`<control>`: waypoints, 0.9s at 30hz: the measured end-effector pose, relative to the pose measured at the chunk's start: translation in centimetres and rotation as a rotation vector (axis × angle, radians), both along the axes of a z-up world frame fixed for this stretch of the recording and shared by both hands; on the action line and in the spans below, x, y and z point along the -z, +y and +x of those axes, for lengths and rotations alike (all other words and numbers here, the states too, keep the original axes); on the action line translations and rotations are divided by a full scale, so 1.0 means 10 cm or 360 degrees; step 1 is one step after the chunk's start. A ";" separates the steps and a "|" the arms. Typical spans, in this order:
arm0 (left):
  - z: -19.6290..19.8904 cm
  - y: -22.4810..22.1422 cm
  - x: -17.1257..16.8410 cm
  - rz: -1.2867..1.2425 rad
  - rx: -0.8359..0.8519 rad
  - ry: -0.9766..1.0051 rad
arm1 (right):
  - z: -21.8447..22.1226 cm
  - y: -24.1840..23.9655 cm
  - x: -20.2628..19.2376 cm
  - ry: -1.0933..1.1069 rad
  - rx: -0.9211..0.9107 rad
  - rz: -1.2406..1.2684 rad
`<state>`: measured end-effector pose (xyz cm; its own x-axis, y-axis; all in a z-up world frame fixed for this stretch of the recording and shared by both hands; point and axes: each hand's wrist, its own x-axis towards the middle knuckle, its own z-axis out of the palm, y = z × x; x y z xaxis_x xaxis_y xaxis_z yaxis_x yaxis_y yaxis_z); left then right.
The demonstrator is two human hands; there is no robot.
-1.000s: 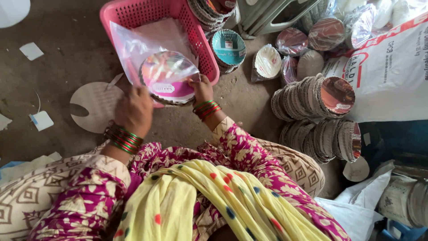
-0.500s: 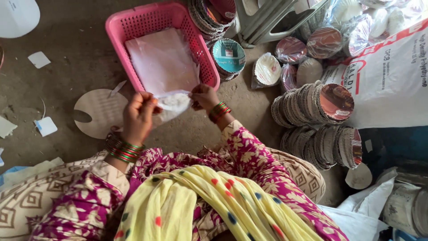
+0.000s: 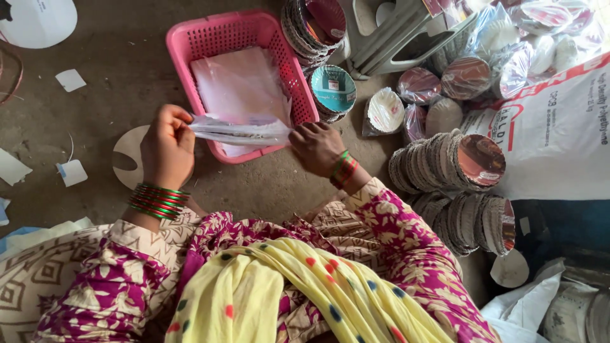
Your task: The person places stacks of small patterned paper plates into clear plastic bags and ties them shut by hand.
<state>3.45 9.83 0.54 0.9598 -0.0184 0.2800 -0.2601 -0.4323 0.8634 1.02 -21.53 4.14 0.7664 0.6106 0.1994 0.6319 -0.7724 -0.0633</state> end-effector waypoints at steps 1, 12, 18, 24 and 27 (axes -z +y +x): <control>-0.04 0.01 -0.07 0.0513 -0.0031 -0.0315 | -0.01 -0.03 -0.07 -0.0001 -0.0009 -0.0002; -0.54 -0.30 -0.19 0.1899 0.0371 0.0122 | -0.30 0.21 -0.48 -0.0103 -0.0206 0.0478; -0.61 -0.25 -0.39 0.1577 0.0284 -0.0190 | -0.26 0.10 -0.34 0.0159 -0.0095 0.1007; -0.66 -0.12 -0.73 0.0548 0.0442 -0.0231 | -0.01 -0.22 -0.24 0.0818 0.0122 0.1905; -0.80 -0.12 -0.86 0.0391 0.0335 -0.0294 | -0.02 -0.20 -0.29 0.0742 0.0026 0.2215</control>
<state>-4.55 8.61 9.15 0.8616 -0.2978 0.4111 -0.5071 -0.5412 0.6708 0.85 -23.54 7.03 0.9298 0.1277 0.3453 0.3382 0.0745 -0.9381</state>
